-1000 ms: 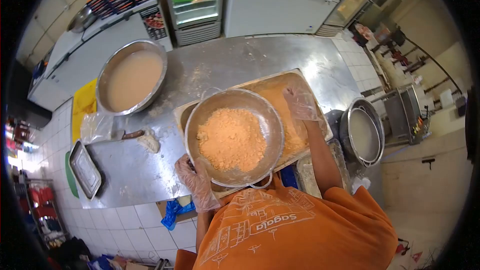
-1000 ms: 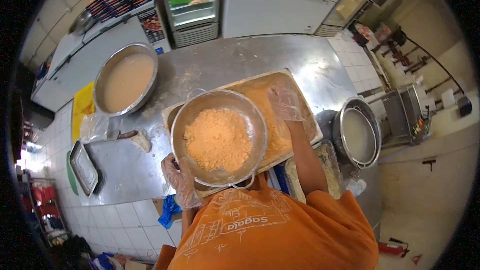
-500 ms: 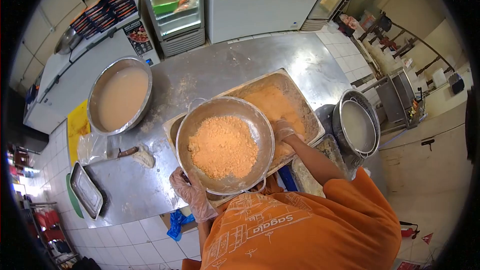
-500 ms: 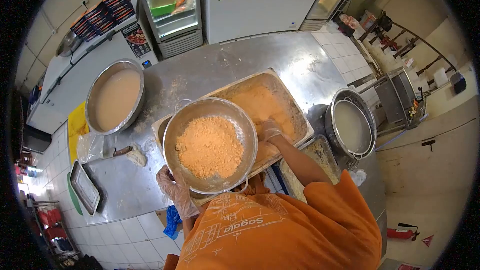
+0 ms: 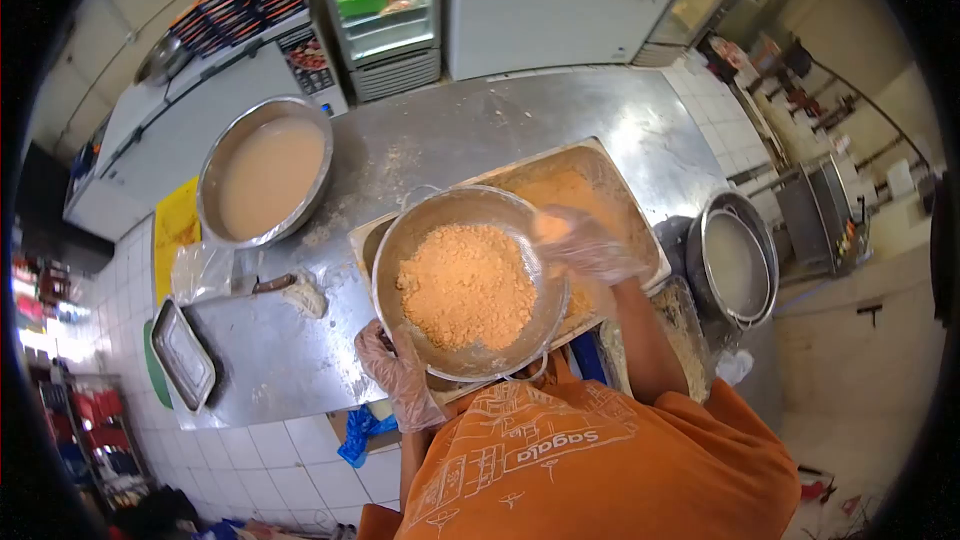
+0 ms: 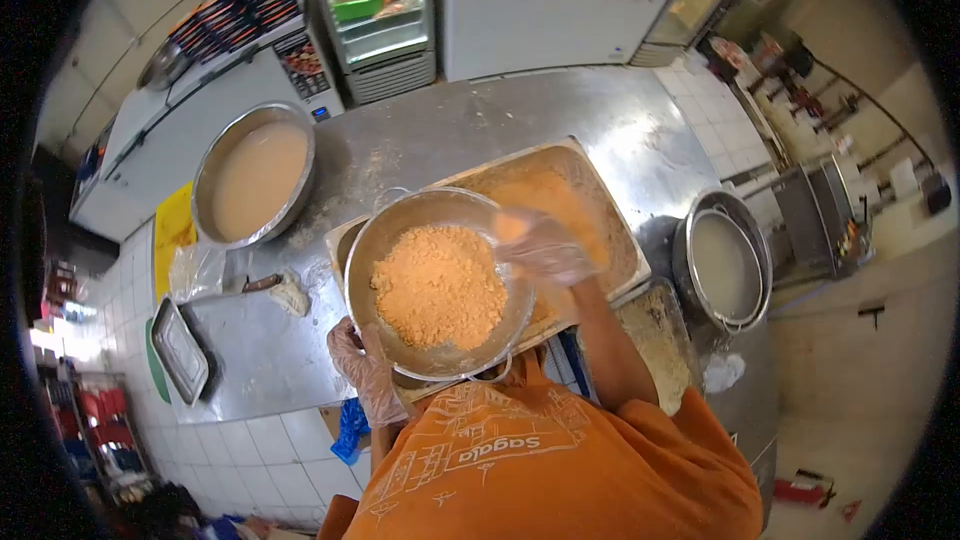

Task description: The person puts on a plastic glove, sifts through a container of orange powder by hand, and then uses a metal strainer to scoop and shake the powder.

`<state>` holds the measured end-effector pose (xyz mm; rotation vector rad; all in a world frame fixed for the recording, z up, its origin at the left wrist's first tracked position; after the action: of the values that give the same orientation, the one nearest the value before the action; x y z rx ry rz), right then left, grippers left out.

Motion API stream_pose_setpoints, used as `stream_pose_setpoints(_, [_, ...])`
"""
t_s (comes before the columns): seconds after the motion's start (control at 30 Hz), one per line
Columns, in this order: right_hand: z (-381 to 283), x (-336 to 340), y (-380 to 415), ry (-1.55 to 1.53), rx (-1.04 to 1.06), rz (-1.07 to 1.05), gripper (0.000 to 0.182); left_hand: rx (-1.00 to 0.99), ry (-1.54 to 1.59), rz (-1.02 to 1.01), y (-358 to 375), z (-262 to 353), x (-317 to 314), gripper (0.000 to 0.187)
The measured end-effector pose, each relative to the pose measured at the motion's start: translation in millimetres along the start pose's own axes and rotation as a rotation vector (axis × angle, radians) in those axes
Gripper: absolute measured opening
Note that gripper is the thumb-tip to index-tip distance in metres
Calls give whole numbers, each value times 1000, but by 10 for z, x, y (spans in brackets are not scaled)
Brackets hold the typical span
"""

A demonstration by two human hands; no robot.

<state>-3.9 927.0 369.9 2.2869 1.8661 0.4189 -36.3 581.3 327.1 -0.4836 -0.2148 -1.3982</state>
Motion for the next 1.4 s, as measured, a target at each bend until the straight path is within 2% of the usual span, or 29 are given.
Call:
stream_pose_setpoints(0.07, [138, -335, -79, 11, 105, -114, 70, -18, -42, -20, -2, 62, 13, 26])
stream_pose_setpoints(0.17, [-95, -703, -95, 680, 413, -53, 72, -5, -59, -24, 4, 53, -8, 26])
stream_pose_setpoints(0.23, [-219, -514, -97, 511, 407, -6, 69, -46, -22, 3, 16, 63, -22, 28])
stream_pose_setpoints(0.3, [-323, -265, -137, 498, 246, 8, 66, -100, -27, 42, 35, 13, -5, 29])
stream_pose_setpoints(0.33, [-325, -40, -100, 569, 87, 18, 66, -76, -28, 9, 38, -9, -6, 29])
stream_pose_setpoints(0.4, [-242, 370, 3, 777, -20, 161, 69, -28, -24, -56, 42, -39, -33, 30])
stream_pose_setpoints(0.47, [567, 910, -125, 926, -78, 274, 80, -19, 1, -48, 50, -72, -42, 30])
stream_pose_setpoints(0.53, [1213, 994, -6, 1178, -321, 257, 89, 2, -6, -51, 36, -84, -34, 30])
stream_pose_setpoints(0.6, [1633, 743, 39, 1169, -361, 45, 97, 38, -45, -72, 38, -60, -25, 30])
stream_pose_setpoints(0.67, [1568, 474, 45, 1332, -611, -100, 82, 13, 7, -51, 37, -33, -39, 30])
stream_pose_setpoints(0.73, [1563, 273, 107, 1493, -669, -105, 80, -39, 17, -29, 43, -57, -21, 29])
stream_pose_setpoints(0.77, [1797, 287, 20, 1522, -646, -109, 77, -78, 9, -10, 40, -88, -30, 29])
stream_pose_setpoints(0.87, [2656, 483, -272, 1550, -485, -104, 66, -108, -36, 4, 42, -77, -12, 32])
stream_pose_setpoints(0.97, [2945, 589, -415, 1537, -373, -134, 56, -131, -45, 26, 39, -31, -18, 28])
stream_pose_setpoints(1.0, [2680, 529, -339, 1531, -365, -156, 43, -141, -41, 35, 45, -21, -12, 25])
stream_pose_setpoints(1.07, [2616, 718, -344, 1172, -429, -274, 67, -123, -38, 22, 41, 6, 1, 24])
stream_pose_setpoints(1.13, [2377, 919, -310, 942, -449, -216, 81, -104, -10, 25, 47, 42, -10, 24])
stream_pose_setpoints(1.17, [1992, 938, -173, 879, -440, -108, 84, -99, 9, 28, 40, 55, -7, 23])
stream_pose_setpoints(1.3, [931, 982, 85, 787, -370, 163, 75, 36, 52, -16, 29, 81, 8, 23])
stream_pose_setpoints(1.4, [255, 620, 194, 555, -263, 73, 77, -34, -17, -38, 18, 0, -12, 25])
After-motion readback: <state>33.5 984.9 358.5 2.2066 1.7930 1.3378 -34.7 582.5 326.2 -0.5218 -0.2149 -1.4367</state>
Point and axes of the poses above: each hand's wrist, its own y-axis away from the middle knuckle, its own x-axis out of the back of the hand, z = x × y, the point moved 7 cm from there along -y, towards the middle knuckle, and after that the axes turned 1 degree about x, right-handed, at the moved point
